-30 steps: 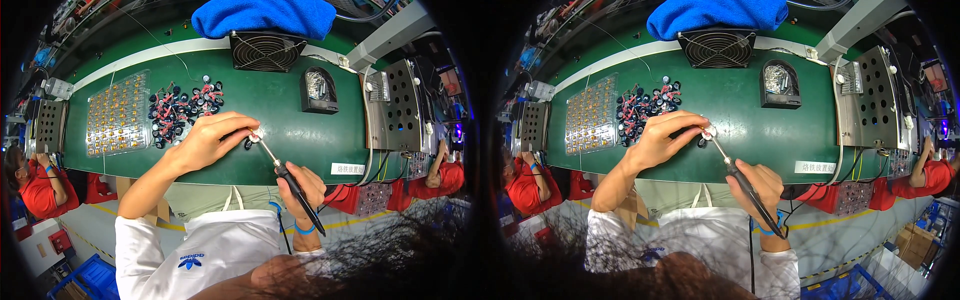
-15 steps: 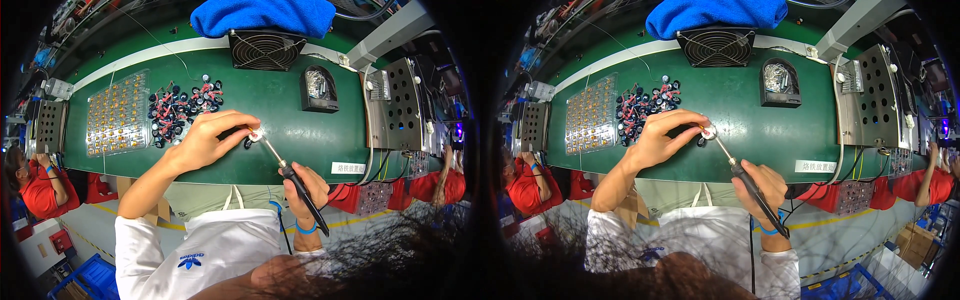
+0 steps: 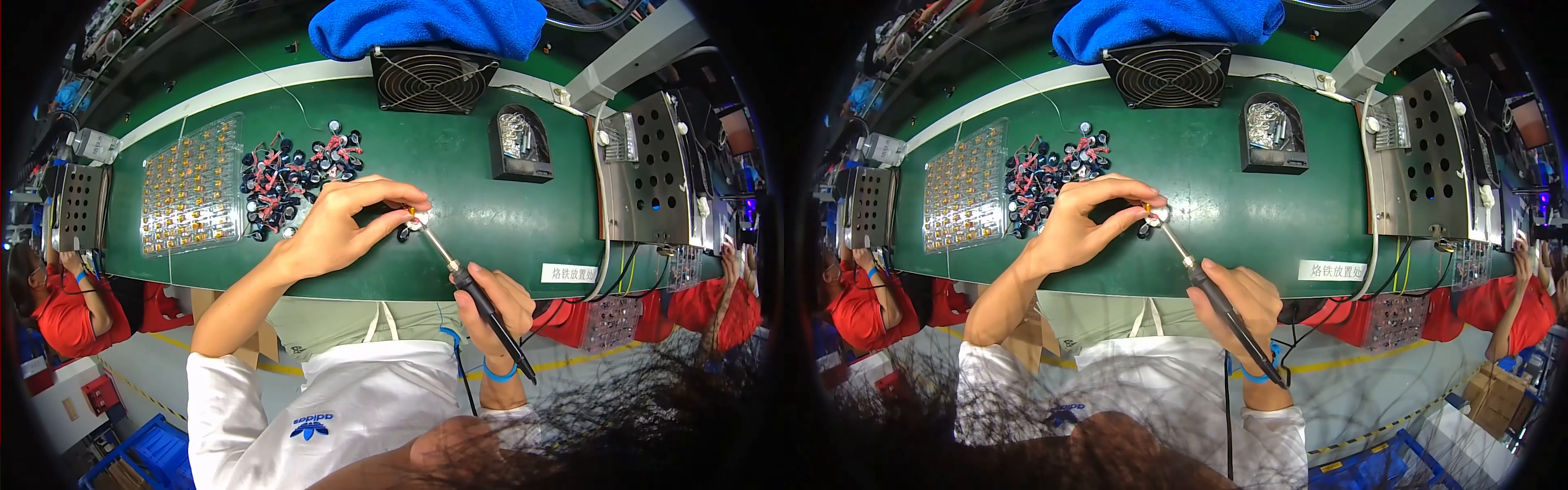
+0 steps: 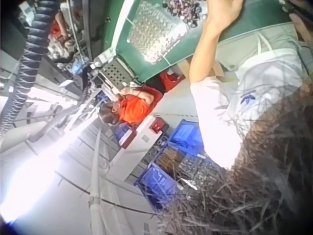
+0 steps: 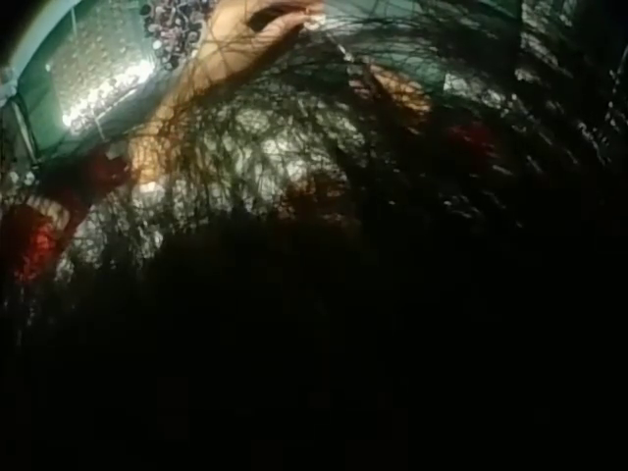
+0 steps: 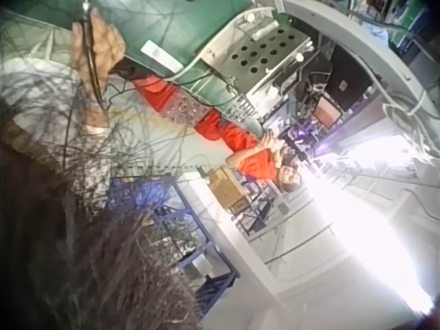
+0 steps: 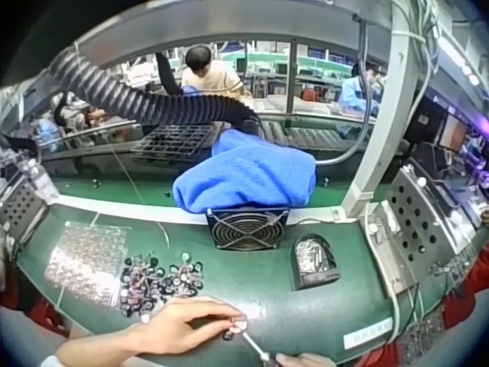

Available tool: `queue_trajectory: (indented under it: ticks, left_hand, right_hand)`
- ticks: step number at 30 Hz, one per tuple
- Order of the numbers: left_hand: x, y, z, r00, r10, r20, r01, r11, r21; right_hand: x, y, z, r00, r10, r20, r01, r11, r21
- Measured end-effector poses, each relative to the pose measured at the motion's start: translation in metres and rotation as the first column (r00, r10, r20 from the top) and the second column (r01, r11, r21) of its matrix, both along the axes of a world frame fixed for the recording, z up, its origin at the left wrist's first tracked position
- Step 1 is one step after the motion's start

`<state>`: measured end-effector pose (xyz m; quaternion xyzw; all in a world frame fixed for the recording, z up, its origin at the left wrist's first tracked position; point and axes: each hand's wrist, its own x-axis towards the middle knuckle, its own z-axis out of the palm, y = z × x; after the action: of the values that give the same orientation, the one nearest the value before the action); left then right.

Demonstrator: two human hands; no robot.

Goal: The person assembles electronic components by picking up parts from the table and soldering wires onto them with a soldering iron.

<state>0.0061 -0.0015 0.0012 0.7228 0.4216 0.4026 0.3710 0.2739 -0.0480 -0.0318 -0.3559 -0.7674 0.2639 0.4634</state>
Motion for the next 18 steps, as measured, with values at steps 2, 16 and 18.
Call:
queue_trajectory:
  ticks: [2, 16, 18]
  left_hand:
    - [0.0005, 0.0005, -0.0001, 1.0, -0.004, 0.001, 0.004, 1.0, 0.003]
    - [0.0018, 0.0011, -0.0009, 1.0, -0.007, -0.018, 0.007, 1.0, 0.031]
    - [0.0021, 0.0022, -0.0014, 1.0, -0.006, -0.023, 0.007, 0.999, 0.048]
  right_hand:
    - [0.0, 0.0008, -0.0008, 1.0, 0.003, 0.007, -0.003, 1.0, 0.01]
    - [0.0016, 0.0016, -0.002, 1.0, 0.015, 0.022, -0.016, 1.0, 0.017]
    - [0.0034, 0.0009, -0.0024, 1.0, -0.003, -0.004, 0.003, 1.0, 0.024]
